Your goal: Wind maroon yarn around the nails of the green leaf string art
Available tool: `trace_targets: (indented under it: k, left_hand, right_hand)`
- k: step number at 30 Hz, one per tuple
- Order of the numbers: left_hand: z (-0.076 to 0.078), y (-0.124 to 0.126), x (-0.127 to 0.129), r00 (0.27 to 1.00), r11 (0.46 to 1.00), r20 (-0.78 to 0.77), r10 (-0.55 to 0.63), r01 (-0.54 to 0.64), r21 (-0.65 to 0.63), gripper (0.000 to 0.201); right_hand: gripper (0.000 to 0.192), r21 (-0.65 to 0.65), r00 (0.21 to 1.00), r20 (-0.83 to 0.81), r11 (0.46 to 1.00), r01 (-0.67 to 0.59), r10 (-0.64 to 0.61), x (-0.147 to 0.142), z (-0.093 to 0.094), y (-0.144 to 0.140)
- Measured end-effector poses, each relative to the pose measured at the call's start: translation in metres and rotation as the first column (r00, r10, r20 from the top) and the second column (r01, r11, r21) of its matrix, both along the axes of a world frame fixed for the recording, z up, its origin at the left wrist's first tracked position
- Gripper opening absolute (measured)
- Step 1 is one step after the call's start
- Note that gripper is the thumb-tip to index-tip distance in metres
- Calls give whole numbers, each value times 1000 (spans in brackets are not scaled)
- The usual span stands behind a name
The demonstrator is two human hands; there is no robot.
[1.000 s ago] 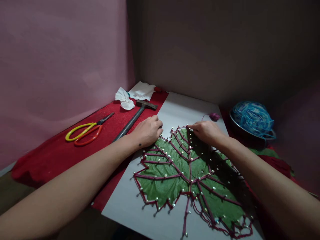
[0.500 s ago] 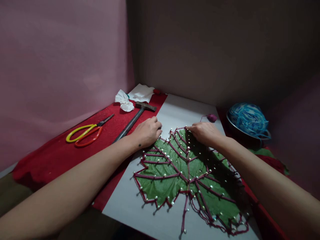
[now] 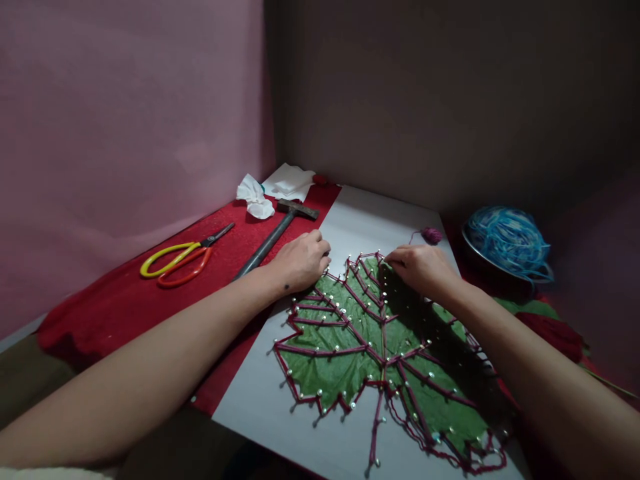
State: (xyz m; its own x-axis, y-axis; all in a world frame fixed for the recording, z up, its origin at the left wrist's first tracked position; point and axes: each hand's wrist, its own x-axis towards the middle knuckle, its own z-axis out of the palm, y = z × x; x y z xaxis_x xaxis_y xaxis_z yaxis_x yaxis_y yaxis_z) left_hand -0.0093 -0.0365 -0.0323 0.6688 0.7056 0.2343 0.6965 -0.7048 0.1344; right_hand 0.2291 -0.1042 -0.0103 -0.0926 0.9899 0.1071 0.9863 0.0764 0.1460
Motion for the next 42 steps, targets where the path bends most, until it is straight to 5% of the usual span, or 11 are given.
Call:
trace_targets:
  k: [12, 20, 29, 36, 42]
  left_hand:
    - [0, 0, 0, 1000, 1000, -1, 6, -6, -10, 24]
    - [0, 0, 0, 1000, 1000, -8, 4, -4, -10, 25]
    - [1, -1, 0, 1000, 1000, -19, 7, -7, -16, 25]
    - [1, 0, 1, 1000, 1000, -18, 2, -3, -12, 24]
    - [0, 0, 0, 1000, 1000, -9, 1, -1, -7, 24]
  right_hand:
    - [25, -25, 997, -13, 996, -82, 82, -15, 9, 9]
    - [22, 101, 986, -147, 991, 90, -75, 3, -1, 28]
    - [33, 56, 979, -159, 991, -120, 128, 18, -14, -2]
    - [37, -73, 964, -74, 962, -262, 257, 21, -5, 5]
    - [37, -107, 974, -49, 968, -225, 221, 17, 3, 3]
